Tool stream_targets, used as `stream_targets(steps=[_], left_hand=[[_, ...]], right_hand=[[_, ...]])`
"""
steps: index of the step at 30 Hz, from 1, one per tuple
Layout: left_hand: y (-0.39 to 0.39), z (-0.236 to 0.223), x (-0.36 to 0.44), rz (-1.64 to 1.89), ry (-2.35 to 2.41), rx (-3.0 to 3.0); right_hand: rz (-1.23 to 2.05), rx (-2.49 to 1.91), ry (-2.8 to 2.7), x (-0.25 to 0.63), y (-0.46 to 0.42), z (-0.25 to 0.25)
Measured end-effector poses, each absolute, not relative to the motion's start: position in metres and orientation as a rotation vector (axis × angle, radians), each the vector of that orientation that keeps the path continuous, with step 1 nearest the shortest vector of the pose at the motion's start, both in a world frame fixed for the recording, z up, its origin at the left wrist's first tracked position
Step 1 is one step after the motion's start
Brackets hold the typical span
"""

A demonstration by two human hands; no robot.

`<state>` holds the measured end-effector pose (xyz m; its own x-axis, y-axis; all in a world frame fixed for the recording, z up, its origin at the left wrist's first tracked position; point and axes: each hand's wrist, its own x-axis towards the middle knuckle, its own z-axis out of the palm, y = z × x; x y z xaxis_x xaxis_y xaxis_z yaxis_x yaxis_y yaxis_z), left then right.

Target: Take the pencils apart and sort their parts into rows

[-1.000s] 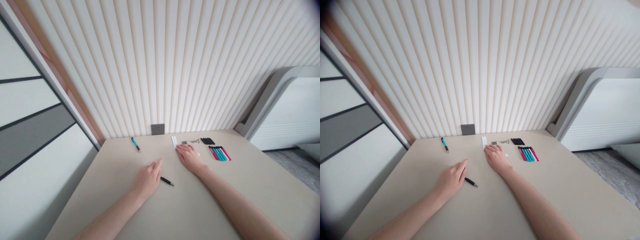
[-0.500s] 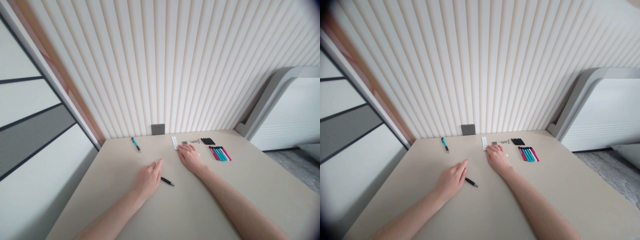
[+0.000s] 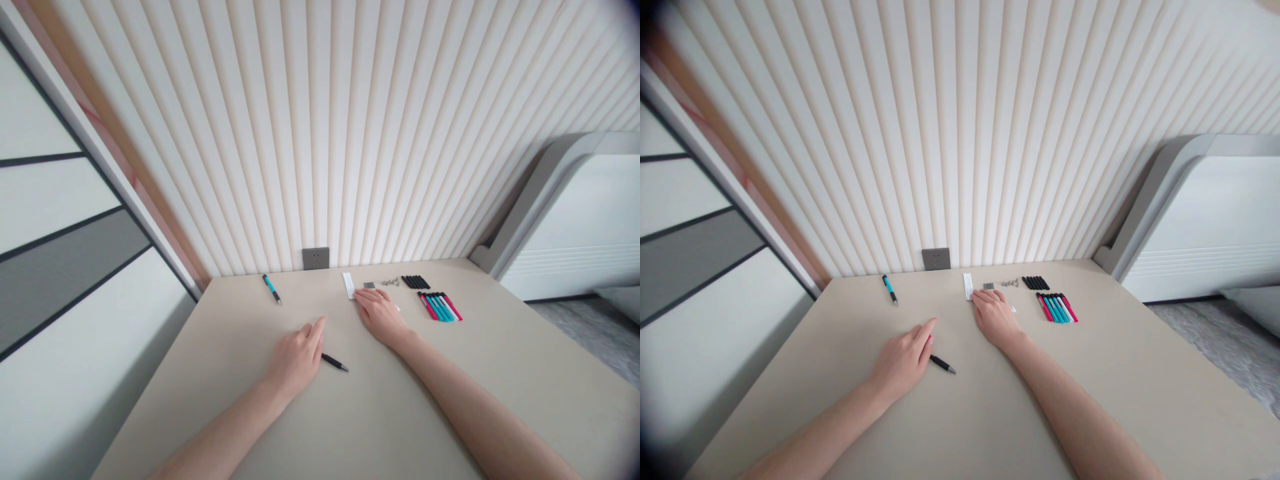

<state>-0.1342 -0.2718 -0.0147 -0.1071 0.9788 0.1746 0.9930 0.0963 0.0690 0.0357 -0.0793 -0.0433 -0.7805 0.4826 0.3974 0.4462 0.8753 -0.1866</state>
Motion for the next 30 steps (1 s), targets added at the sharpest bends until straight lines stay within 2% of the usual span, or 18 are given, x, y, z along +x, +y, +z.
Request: stream_targets(steps=[7, 17, 30], left_hand=[[-0.272, -0.014, -0.134, -0.240, -2.261, -2.035], [-0.273, -0.008, -0.131, -0.256, -2.302, -2.058], [-0.273, -0.009, -0.131, -0.327, -2.114, -2.172]], right_hand=[[0.112, -0.621, -2.560, 0.038, -0.085, -0.033], [0.340, -0.065, -2.730, 0.055, -0.159, -0.002], [0.346, -0.352, -2.645, 0.052, -0.144, -0.013]])
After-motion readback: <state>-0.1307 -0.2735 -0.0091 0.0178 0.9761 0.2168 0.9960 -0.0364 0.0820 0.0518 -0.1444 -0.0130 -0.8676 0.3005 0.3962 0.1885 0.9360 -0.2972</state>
